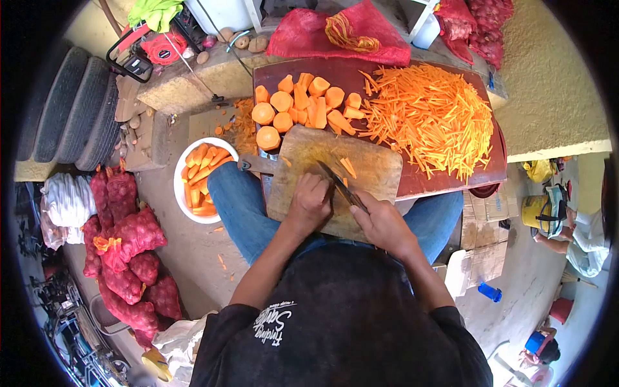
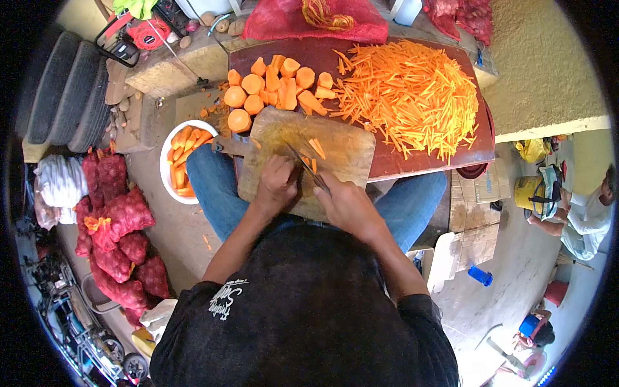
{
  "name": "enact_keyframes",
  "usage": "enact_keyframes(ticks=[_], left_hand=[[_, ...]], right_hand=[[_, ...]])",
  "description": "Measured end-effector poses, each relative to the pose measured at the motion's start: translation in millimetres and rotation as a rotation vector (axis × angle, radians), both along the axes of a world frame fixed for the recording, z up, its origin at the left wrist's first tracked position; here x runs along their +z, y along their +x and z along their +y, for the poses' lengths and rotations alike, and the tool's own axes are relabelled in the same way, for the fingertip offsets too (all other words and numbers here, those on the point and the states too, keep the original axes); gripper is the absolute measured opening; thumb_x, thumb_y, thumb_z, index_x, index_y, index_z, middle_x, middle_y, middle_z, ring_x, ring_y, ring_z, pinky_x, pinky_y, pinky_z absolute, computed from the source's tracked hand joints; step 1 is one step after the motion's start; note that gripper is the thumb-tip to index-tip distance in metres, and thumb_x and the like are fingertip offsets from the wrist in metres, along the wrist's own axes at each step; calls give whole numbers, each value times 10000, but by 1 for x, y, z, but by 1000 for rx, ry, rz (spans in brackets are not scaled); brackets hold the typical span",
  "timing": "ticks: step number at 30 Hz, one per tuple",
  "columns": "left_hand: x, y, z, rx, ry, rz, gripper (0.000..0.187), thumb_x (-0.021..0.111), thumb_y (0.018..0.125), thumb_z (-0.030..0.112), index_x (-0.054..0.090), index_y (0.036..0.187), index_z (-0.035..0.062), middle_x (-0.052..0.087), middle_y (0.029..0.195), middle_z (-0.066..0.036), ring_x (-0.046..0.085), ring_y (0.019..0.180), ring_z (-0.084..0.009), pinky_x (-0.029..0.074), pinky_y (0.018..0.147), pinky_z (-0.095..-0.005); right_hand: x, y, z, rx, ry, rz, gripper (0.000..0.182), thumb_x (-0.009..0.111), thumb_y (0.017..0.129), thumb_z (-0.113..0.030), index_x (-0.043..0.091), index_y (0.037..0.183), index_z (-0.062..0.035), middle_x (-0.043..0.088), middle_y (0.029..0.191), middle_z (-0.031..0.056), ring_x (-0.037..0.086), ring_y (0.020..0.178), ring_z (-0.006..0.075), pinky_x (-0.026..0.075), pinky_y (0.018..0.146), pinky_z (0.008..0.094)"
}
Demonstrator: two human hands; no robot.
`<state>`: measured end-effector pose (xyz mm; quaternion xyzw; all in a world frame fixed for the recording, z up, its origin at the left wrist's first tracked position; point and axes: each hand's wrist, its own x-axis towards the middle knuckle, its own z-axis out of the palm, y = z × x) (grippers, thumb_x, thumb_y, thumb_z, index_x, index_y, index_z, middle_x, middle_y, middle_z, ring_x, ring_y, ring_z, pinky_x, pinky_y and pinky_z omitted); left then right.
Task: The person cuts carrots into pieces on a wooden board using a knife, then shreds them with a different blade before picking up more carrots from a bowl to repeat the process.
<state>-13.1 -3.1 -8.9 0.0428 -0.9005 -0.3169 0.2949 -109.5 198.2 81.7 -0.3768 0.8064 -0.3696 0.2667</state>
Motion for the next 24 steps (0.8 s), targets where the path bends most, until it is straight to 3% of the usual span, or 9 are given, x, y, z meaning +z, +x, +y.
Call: enact_keyframes(ticks=[7,10,13,20,24], left_hand=[[-2,3,1,5,115,61,196,792,805,-46,734,987,0,651,876,-157,626,850,-382,504,784,-481],[8,0,1,5,155,79,187,807,815,-36,735,984,3,654,865,-148,629,840,-379,504,775,-480],[9,-1,0,4,133,61,176,815,824,-29,736,978,4,651,860,-143,628,835,-376,498,766,-478],[3,-3,3,39,31,-19,142,821,844,-19,744,960,7,628,853,-143,619,829,-373,478,756,-478],[-1,-4,2,52,179,81,130,806,860,-39,751,968,5,671,881,-152,641,835,-378,500,750,-470]], right_hand=[[3,1,-6,0,22,50,322,666,1092,-256,628,1323,-34,740,921,337,726,908,570,564,775,650],[8,-1,-7,-6,132,10,412,672,1089,-238,657,1434,-13,757,1046,335,738,1004,547,589,858,572],[-3,1,-8,4,67,59,331,666,1091,-273,633,1327,-43,746,946,348,727,917,575,579,790,649],[18,-2,-6,-75,-29,-22,345,707,1069,-227,665,1349,-29,755,966,331,743,947,549,587,802,604],[20,-6,2,-124,-5,1,356,712,1069,-212,666,1366,-21,757,977,322,753,957,532,593,809,572]])
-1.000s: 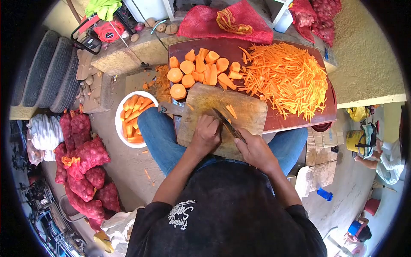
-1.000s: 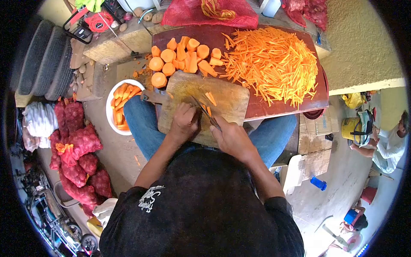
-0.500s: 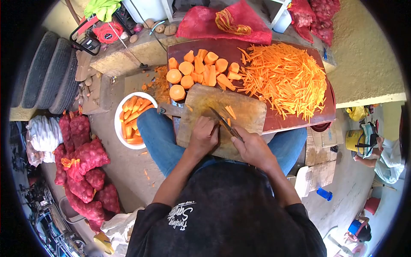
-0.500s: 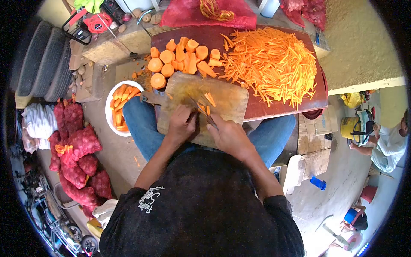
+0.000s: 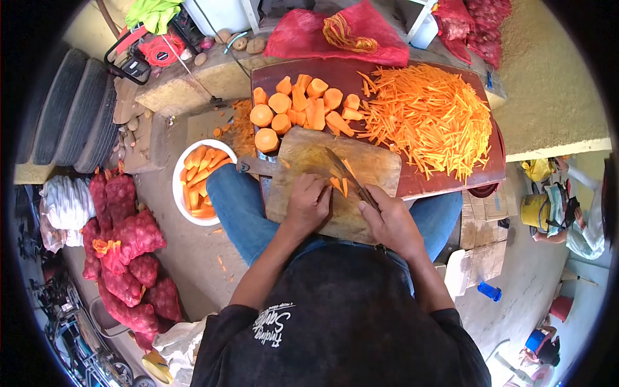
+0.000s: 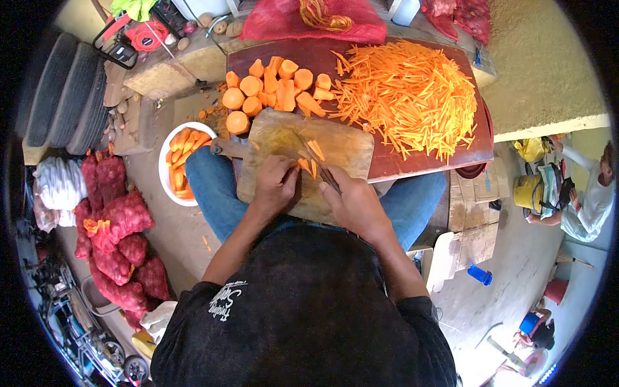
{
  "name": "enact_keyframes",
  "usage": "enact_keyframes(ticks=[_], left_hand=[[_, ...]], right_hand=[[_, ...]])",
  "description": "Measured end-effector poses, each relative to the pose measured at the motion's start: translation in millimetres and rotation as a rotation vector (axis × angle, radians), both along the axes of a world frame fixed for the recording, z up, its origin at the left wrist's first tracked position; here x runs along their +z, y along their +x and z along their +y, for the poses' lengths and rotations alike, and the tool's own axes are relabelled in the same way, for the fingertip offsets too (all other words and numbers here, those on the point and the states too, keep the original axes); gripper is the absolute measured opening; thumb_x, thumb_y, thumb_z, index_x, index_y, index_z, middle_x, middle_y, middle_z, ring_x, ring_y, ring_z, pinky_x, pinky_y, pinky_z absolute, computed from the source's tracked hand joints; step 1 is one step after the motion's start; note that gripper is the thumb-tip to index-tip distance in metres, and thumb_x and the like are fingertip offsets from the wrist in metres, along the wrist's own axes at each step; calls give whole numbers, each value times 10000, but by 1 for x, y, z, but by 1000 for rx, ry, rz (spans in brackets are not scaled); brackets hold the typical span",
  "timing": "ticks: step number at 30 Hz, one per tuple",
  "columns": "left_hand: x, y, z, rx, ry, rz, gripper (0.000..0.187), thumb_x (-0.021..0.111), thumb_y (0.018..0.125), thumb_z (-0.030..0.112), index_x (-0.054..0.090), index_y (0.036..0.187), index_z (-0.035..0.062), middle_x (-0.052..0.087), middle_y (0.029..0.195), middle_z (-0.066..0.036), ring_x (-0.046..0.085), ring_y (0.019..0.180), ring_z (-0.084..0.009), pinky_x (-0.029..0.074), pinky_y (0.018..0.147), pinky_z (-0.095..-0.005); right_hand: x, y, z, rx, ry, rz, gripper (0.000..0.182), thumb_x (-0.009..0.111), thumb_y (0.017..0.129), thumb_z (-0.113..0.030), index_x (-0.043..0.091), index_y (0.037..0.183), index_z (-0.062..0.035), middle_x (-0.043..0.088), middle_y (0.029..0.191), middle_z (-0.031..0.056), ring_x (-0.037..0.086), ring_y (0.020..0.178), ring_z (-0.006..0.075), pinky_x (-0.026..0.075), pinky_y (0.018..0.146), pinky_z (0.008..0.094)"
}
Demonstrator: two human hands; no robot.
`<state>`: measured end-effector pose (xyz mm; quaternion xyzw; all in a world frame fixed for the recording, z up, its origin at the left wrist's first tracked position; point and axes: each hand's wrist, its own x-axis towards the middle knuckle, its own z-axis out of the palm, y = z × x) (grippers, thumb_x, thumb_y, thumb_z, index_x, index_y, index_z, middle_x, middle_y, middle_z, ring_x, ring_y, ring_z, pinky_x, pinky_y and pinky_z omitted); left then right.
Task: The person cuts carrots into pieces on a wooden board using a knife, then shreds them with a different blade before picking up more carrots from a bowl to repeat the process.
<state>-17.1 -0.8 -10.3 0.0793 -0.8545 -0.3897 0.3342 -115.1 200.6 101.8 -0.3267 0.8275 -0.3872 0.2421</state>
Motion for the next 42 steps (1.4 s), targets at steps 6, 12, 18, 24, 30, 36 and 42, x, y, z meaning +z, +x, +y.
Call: enact_keyframes(ticks=[6,12,18,24,30,36,42], left_hand=[[15,10,-3,152,253,49,102,821,893,-53,777,968,-1,731,896,-141,689,784,-294,534,700,-380],[25,21,-6,186,294,15,84,831,915,-44,776,965,-5,723,880,-118,679,779,-253,521,697,-355],[24,32,-11,189,241,-61,111,844,902,-9,776,988,8,723,902,-118,678,838,-280,522,772,-392],[18,41,-47,348,-82,-231,321,849,890,92,773,1202,71,724,1177,-110,640,1118,-334,456,964,-456],[12,30,-70,205,-304,-223,318,843,894,90,776,1204,94,716,1172,-86,644,1114,-322,436,967,-483],[11,10,-30,112,-283,-209,332,855,901,147,786,1222,100,725,1203,-84,638,1138,-333,420,964,-507],[38,-26,11,-27,-28,-246,403,862,932,141,751,1288,-15,726,1173,-166,679,1092,-354,535,974,-448]], right_hand=[[-7,8,5,95,-28,-194,354,702,1081,-205,671,1365,5,766,1031,315,768,996,500,601,836,496],[-33,-24,15,59,-69,-46,291,696,1087,-199,702,1283,16,740,969,244,742,918,337,582,845,429],[-26,-108,21,-205,82,265,331,728,1074,-252,715,1268,15,740,886,284,779,810,420,588,732,488],[-26,-76,9,-47,-88,168,363,736,1067,-212,714,1348,17,765,941,277,783,816,390,599,756,444],[-24,-30,-7,33,-174,-280,367,736,1080,-182,706,1381,25,786,1008,168,777,846,296,593,767,404],[-30,-34,9,-180,-364,-717,191,606,1169,-214,676,1195,-38,642,773,-3,564,500,57,382,398,229],[-35,-41,31,-207,-412,-756,212,638,1147,-188,678,1252,-7,692,802,55,665,587,119,498,483,280]])
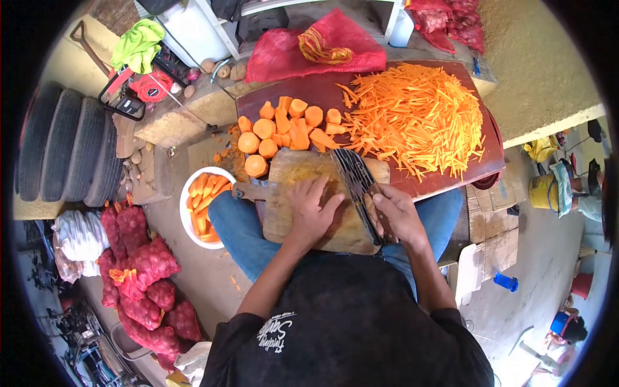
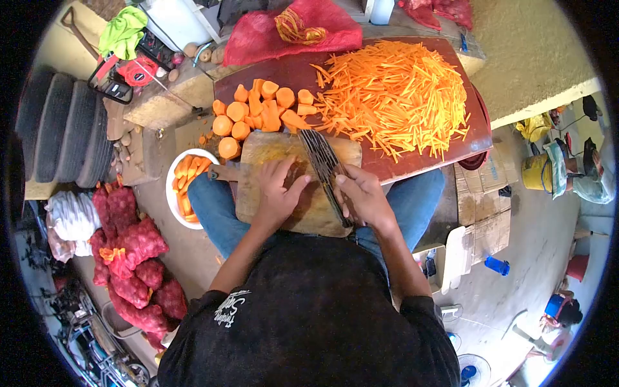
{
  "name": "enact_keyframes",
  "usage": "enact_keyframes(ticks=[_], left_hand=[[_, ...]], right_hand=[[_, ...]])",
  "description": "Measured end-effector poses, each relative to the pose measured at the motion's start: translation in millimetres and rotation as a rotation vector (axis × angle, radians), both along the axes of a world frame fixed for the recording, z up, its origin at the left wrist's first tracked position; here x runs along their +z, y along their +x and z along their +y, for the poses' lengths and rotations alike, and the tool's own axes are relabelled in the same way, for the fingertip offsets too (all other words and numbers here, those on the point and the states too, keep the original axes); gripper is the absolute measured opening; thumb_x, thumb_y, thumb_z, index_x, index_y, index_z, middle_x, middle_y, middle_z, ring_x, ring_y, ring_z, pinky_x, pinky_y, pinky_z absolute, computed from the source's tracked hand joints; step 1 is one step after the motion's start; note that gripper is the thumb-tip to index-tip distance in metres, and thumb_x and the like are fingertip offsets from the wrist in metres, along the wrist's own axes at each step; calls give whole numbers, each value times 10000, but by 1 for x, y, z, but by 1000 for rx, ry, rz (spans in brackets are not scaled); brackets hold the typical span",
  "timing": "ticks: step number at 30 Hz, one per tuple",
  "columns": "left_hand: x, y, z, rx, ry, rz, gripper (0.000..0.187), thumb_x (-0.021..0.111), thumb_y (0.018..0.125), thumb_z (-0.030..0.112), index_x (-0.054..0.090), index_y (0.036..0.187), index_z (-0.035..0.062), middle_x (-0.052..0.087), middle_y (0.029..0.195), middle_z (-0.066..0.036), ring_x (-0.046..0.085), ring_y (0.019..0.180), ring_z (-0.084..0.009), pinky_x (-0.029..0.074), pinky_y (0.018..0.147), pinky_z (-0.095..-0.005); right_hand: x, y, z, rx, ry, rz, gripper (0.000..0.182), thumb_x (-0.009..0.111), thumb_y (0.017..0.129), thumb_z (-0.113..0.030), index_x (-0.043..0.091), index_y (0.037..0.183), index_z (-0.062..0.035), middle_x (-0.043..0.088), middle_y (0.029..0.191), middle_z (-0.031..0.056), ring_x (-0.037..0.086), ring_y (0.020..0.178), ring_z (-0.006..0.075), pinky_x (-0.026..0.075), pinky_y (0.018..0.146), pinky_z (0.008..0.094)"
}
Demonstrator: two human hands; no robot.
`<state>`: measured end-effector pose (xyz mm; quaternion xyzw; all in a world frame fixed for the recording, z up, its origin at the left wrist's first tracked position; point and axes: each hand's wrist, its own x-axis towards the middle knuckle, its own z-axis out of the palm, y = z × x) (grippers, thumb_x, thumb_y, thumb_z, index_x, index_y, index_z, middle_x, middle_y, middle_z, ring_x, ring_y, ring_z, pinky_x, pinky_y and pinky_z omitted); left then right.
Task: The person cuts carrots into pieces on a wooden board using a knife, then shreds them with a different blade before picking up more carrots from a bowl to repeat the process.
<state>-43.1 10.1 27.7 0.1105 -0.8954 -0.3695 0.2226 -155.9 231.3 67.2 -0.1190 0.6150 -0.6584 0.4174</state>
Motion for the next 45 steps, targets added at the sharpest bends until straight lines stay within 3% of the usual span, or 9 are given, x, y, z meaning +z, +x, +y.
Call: enact_keyframes(ticks=[3,4,7,14,16,22,29,33,45], left_hand=[[-4,-19,-3,88,171,147,353,813,957,55,737,1292,-26,728,1145,-142,678,1172,-304,524,1054,-400],[1,-20,-9,102,237,176,376,774,965,-11,711,1335,-23,725,1202,-130,668,1215,-269,510,1098,-372],[23,-24,-30,77,334,267,443,771,948,-39,682,1381,-18,701,1288,-135,665,1219,-257,508,1103,-364],[45,-72,-21,-222,-193,-27,799,984,775,364,680,1467,105,631,1400,-144,513,1367,-399,366,1164,-568],[51,-104,-20,-229,-272,-1,911,999,724,498,678,1479,101,627,1404,-141,515,1366,-395,371,1123,-583],[45,-199,-26,-228,-546,77,772,921,856,474,682,1467,69,654,1370,-154,556,1319,-397,410,1094,-579],[27,-136,1,-285,-273,94,724,929,851,492,739,1402,63,675,1317,-159,587,1291,-396,407,1110,-569],[14,-136,-1,-193,-461,-70,772,926,823,551,736,1404,79,644,1365,-143,575,1315,-384,373,1112,-585],[-7,-77,-49,4,-327,120,373,888,931,194,781,1268,77,689,1277,-110,629,1204,-332,398,1075,-497]], right_hand=[[6,14,-2,-27,166,855,272,698,1094,-142,677,1322,3,744,865,147,768,750,262,616,672,387],[11,16,2,30,242,941,397,772,1011,-119,678,1383,-17,775,1001,187,785,979,381,620,902,477],[23,12,7,129,350,1330,476,819,951,-74,703,1411,-33,789,1222,206,771,1124,377,615,930,453],[44,13,16,211,557,1609,496,753,855,-63,731,1348,-101,728,1113,87,678,954,288,555,881,452],[45,2,21,126,583,1667,502,744,847,-61,735,1347,-100,726,1100,75,677,959,291,552,882,463],[54,-28,32,16,655,1828,373,687,892,-141,732,1260,-100,698,1028,57,692,949,272,561,852,430],[13,-2,32,108,636,1682,384,683,901,-151,740,1278,-103,700,1067,46,687,983,258,554,861,423],[17,4,21,95,572,1654,410,731,876,-82,738,1285,-118,717,1062,45,674,934,270,551,836,441],[4,31,25,71,337,1381,385,771,937,-115,702,1304,-21,760,1061,160,736,1005,373,578,910,508]])
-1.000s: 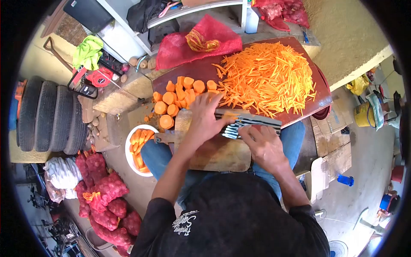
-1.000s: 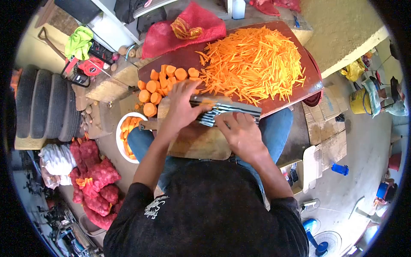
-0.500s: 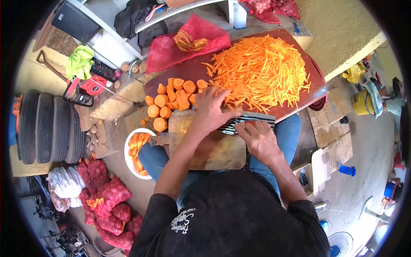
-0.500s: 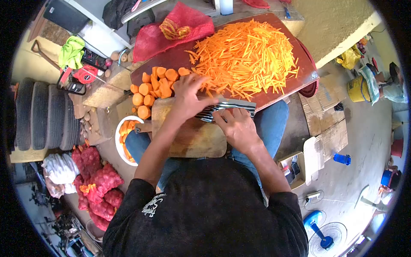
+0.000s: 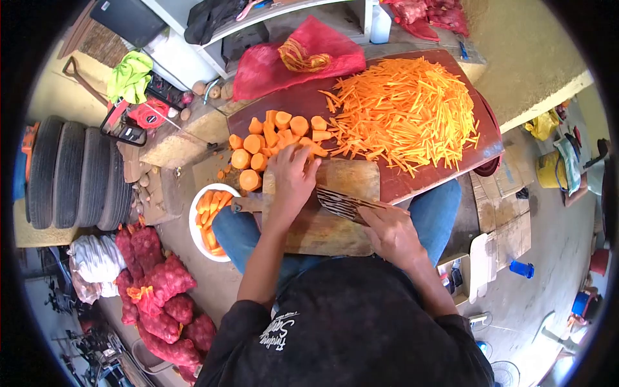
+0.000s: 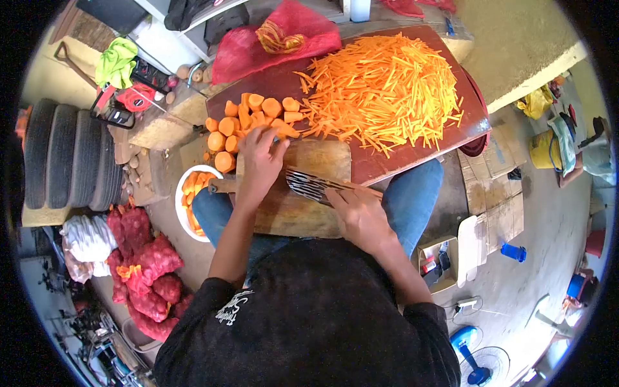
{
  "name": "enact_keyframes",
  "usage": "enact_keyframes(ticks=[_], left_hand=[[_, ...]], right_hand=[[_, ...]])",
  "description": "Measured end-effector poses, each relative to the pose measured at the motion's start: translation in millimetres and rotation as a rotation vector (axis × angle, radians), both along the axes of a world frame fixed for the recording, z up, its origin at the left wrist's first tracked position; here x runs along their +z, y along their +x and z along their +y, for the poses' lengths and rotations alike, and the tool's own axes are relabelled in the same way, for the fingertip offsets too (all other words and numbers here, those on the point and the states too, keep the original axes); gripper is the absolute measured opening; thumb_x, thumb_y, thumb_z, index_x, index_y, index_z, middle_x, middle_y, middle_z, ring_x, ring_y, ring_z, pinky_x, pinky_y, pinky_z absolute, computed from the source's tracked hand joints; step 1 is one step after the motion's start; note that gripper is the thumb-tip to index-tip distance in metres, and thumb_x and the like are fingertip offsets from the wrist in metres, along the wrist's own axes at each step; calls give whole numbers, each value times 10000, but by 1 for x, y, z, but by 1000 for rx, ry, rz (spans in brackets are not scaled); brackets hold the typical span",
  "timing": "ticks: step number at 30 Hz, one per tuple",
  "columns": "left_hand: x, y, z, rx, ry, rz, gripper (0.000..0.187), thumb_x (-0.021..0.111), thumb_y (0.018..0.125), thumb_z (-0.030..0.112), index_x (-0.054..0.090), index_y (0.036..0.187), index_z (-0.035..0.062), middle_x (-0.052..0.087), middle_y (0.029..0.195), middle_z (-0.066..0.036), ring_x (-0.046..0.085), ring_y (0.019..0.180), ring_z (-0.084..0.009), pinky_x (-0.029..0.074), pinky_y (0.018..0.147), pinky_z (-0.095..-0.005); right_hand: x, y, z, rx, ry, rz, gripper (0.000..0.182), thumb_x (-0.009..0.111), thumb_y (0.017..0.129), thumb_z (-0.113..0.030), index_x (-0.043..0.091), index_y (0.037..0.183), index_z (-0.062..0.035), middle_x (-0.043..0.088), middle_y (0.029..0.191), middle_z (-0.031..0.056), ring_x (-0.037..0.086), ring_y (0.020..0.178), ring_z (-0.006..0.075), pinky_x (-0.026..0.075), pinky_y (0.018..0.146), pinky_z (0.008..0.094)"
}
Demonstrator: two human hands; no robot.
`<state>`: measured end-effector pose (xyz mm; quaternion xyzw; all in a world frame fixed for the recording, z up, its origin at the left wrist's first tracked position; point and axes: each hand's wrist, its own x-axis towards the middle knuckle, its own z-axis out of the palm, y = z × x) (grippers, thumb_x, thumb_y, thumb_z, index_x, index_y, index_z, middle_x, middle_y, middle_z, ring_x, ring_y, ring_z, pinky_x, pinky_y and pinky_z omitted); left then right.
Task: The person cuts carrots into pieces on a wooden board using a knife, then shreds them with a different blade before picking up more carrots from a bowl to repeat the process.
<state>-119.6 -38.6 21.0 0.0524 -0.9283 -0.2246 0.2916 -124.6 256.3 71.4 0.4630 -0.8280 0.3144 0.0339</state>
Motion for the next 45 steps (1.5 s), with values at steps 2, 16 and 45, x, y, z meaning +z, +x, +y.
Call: enact_keyframes(ticks=[2,16,45], left_hand=[[-1,20,-7,60,36,-49,397,894,903,172,777,1269,72,699,1254,-112,629,1190,-326,398,1061,-507],[5,38,-15,68,121,-55,317,871,912,165,786,1191,41,689,1186,-133,627,1147,-368,449,997,-479],[25,48,3,83,-36,-58,343,758,869,-28,791,1204,36,729,1078,-204,712,935,-395,576,791,-475]], right_hand=[[0,6,-3,3,17,-69,384,776,944,-118,696,1303,-4,753,1055,182,736,1018,395,579,908,515],[27,-5,-16,-7,152,-219,267,744,1029,-152,632,1235,-23,699,885,185,731,820,414,577,706,522],[11,-18,-8,-130,223,-296,294,667,1103,-284,576,1301,-86,740,851,249,754,837,484,596,683,595]])
